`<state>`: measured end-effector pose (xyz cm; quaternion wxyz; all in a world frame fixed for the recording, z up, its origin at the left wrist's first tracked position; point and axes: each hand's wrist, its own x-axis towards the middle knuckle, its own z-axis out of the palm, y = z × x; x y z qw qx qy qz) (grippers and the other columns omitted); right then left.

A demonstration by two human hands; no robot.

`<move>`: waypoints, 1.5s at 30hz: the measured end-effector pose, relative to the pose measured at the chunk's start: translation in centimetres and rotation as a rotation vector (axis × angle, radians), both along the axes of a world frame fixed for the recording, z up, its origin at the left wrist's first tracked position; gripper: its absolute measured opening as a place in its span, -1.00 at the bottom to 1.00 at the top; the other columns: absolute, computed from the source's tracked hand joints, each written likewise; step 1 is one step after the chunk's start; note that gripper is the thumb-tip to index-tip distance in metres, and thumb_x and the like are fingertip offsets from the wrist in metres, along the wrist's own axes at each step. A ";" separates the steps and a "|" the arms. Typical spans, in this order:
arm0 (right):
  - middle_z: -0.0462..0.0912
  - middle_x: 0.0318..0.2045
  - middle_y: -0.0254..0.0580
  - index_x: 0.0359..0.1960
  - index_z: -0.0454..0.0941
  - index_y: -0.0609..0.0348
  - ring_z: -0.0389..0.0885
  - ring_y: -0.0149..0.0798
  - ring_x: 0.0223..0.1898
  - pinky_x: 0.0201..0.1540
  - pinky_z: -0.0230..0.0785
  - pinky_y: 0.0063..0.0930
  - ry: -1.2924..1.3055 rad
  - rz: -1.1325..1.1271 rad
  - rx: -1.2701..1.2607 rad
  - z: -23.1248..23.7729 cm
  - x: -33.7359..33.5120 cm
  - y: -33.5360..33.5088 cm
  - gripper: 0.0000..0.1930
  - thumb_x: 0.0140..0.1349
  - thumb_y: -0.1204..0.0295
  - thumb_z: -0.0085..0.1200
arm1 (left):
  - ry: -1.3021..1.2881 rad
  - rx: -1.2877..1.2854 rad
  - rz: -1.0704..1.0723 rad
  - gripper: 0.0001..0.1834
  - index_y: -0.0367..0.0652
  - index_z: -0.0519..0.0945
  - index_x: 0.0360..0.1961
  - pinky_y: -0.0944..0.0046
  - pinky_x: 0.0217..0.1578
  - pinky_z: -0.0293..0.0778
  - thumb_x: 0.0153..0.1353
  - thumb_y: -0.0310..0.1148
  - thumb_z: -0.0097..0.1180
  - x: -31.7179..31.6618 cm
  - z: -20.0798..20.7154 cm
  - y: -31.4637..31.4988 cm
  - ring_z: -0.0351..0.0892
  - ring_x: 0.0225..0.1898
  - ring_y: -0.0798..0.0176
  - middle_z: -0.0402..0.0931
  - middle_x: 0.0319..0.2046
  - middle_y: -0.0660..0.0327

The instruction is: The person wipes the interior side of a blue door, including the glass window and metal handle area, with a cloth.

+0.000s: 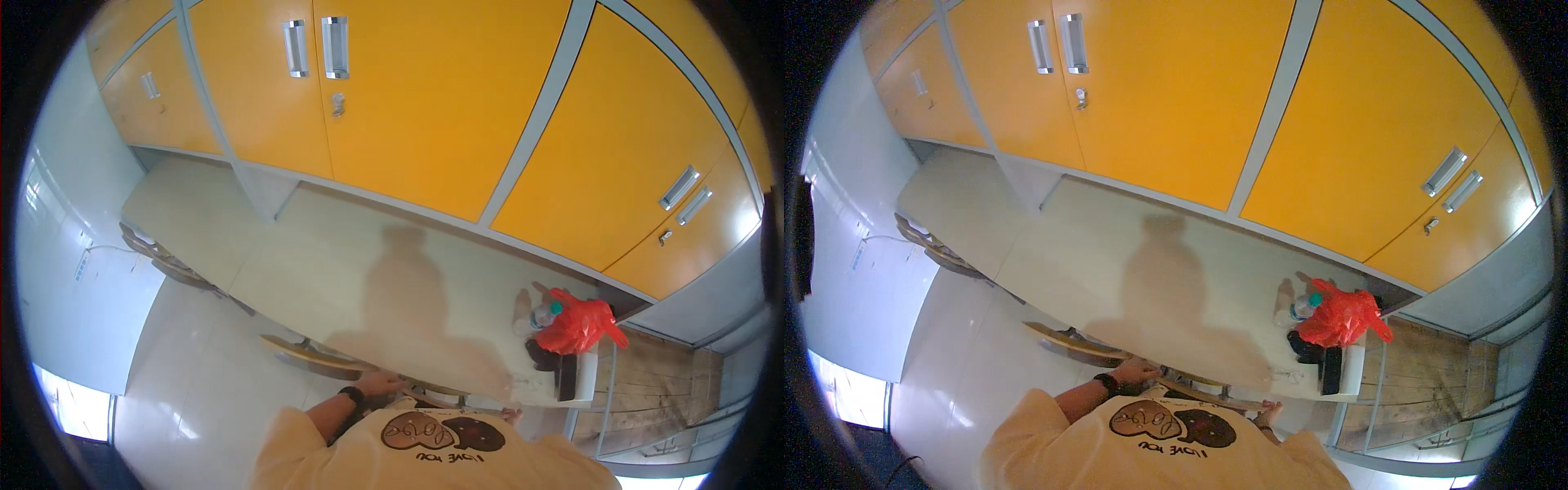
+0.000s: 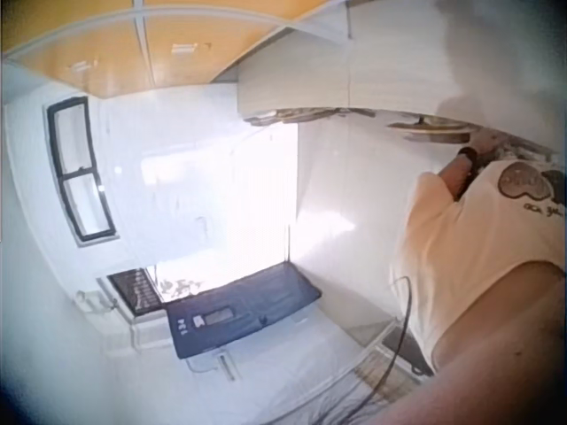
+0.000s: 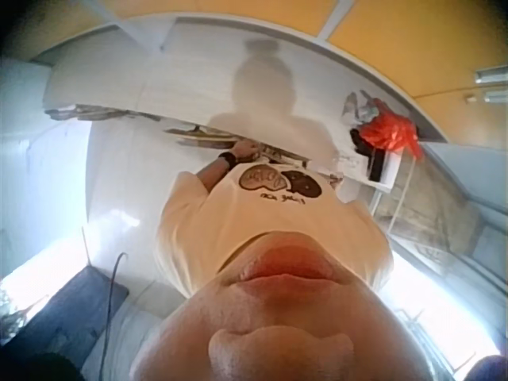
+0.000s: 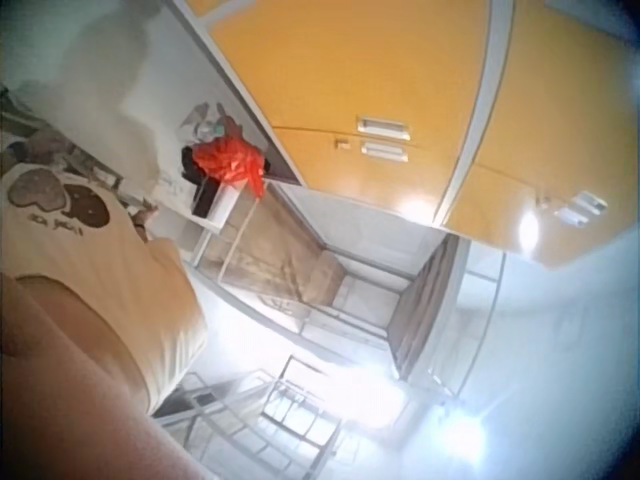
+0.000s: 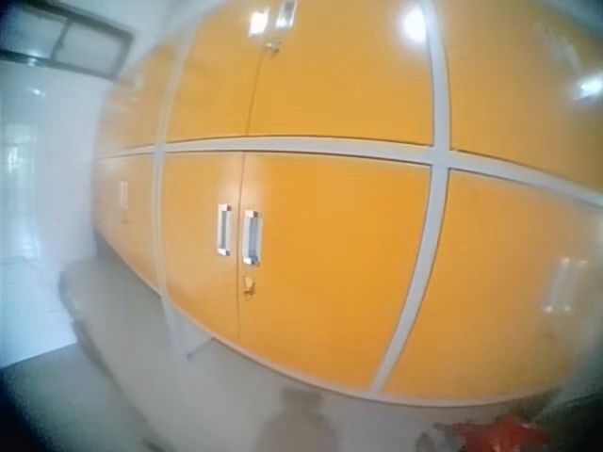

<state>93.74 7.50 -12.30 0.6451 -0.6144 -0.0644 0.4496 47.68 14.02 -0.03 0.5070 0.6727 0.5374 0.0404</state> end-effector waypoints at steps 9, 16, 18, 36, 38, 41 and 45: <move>0.40 -0.58 -0.31 -0.46 0.31 0.02 0.38 -0.22 -0.50 -0.39 0.26 -0.33 -0.039 -0.006 -0.063 -2.3 -0.2 -2.1 -0.75 0.14 0.12 -0.14 | 0.035 -0.035 -0.057 -0.35 -0.10 0.61 -0.21 0.04 -0.18 0.39 0.16 0.25 -0.23 0.5 0.2 -3.1 0.52 -0.23 -0.09 0.56 -0.28 -0.02; 0.31 -0.56 -0.41 -0.43 0.36 -0.06 0.32 -0.30 -0.43 -0.30 0.22 -0.41 -1.779 0.700 -0.039 -4.9 4.3 -5.8 -0.81 -0.06 0.23 0.04 | 0.017 -0.011 -0.093 -0.34 -0.09 0.57 -0.08 0.00 -0.10 0.37 0.17 0.24 -0.25 -0.3 4.1 -3.3 0.50 -0.15 -0.13 0.54 -0.20 -0.07; 0.35 -0.48 -0.34 -0.38 0.38 -0.03 0.33 -0.22 -0.35 -0.23 0.23 -0.37 -1.413 0.827 -0.356 -2.2 1.0 -5.1 -0.76 -0.07 0.20 0.07 | 0.000 -0.021 -0.006 -0.37 -0.08 0.56 -0.06 0.02 -0.09 0.37 0.18 0.21 -0.23 -1.4 3.0 -4.4 0.50 -0.15 -0.11 0.54 -0.18 -0.05; 0.63 -0.30 -0.03 -0.15 0.55 0.18 0.58 -0.15 -0.25 -0.21 0.40 -0.45 -1.661 2.287 0.297 13.4 -11.6 9.4 -0.71 0.22 0.30 -0.09 | -0.276 0.361 1.670 -0.55 -0.24 0.62 -0.47 0.31 -0.43 0.37 0.25 -0.09 -0.12 -16.8 13.8 -20.6 0.48 -0.52 0.35 0.54 -0.61 0.20; 0.62 -0.32 -0.21 -0.08 0.48 0.26 0.56 -0.30 -0.20 -0.18 0.38 -0.47 -0.520 1.963 -0.128 17.8 -18.3 10.1 -0.67 0.25 0.27 -0.04 | -0.201 0.421 1.774 -0.52 -0.23 0.62 -0.45 0.29 -0.38 0.37 0.27 -0.06 -0.17 -14.8 16.1 -21.9 0.49 -0.48 0.32 0.54 -0.58 0.19; 0.44 -0.06 -0.26 0.06 0.31 0.29 0.40 -0.40 -0.03 0.00 0.30 -0.47 -0.159 2.134 0.096 22.4 -27.3 11.0 -0.50 0.17 0.27 0.12 | -0.168 0.396 1.702 -0.52 -0.19 0.63 -0.39 0.24 -0.24 0.38 0.28 -0.04 -0.22 -10.7 14.6 -22.7 0.51 -0.36 0.27 0.56 -0.50 0.18; 0.30 0.11 -0.09 0.24 0.01 0.24 0.35 -0.27 0.08 0.12 0.26 -0.39 -0.191 2.503 0.383 24.9 -35.5 6.1 -0.22 0.07 0.31 0.23 | -0.348 0.224 1.672 -0.48 -0.19 0.63 -0.34 0.30 -0.19 0.37 0.29 0.03 -0.21 -3.7 14.6 -22.1 0.47 -0.32 0.35 0.56 -0.43 0.23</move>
